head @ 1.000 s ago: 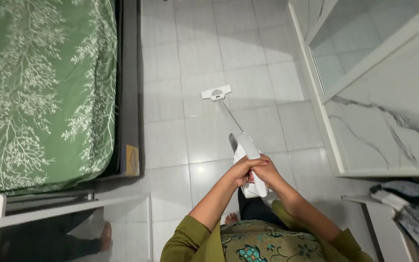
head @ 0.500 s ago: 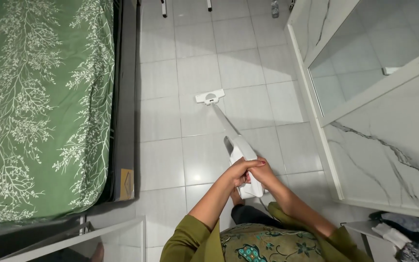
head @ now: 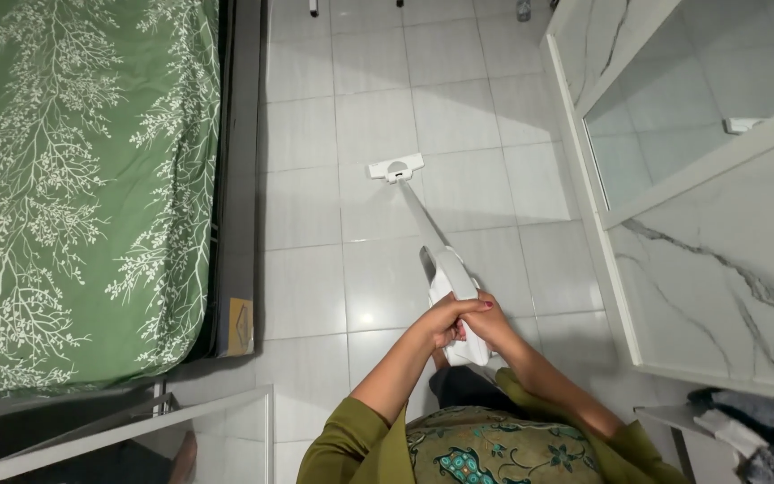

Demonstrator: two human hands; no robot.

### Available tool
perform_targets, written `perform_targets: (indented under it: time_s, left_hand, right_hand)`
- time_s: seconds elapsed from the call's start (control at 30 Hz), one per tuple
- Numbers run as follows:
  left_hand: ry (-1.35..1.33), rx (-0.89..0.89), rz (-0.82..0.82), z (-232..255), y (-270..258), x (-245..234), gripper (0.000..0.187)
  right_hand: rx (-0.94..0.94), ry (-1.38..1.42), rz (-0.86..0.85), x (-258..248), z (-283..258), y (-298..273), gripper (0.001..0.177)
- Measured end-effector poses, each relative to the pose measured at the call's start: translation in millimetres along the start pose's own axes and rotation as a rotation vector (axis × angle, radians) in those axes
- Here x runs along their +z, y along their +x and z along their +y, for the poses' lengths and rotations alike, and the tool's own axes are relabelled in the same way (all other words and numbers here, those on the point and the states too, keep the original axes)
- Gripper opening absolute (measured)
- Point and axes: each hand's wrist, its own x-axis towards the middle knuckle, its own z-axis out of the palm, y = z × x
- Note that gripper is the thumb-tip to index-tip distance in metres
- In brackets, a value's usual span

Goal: Vacuuming a tiled floor in a bedroom using a cordless vacuum cleaner.

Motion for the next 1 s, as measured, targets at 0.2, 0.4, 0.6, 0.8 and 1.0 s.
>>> perform_targets:
  time_s: [0.2, 0.4, 0.6, 0.8, 1.0]
  left_hand:
    - [0.005, -0.030, -0.053, -45, -51, 18, 0.099]
    - [0.018, -0.041, -0.103, -107, -107, 34, 0.098]
    - [0.029, -0.042, -0.102, -144, -154, 37, 0.097]
    - [0.044, -0.043, -0.108, -150, -164, 36, 0.091]
    - [0.045, -0.030, -0.109, -128, -153, 45, 0.089]
  right_hand:
    - [-0.002, 0.028, 0.046, 21, 34, -42, 0.026]
    - [0.019, 0.047, 0.085, 128, 43, -52, 0.025]
    - [0.023, 0.064, 0.099, 147, 68, -78, 0.025]
    - [0.017, 0.081, 0.100, 152, 75, -88, 0.024]
    - [-0.012, 0.074, 0.092, 130, 64, -63, 0.023]
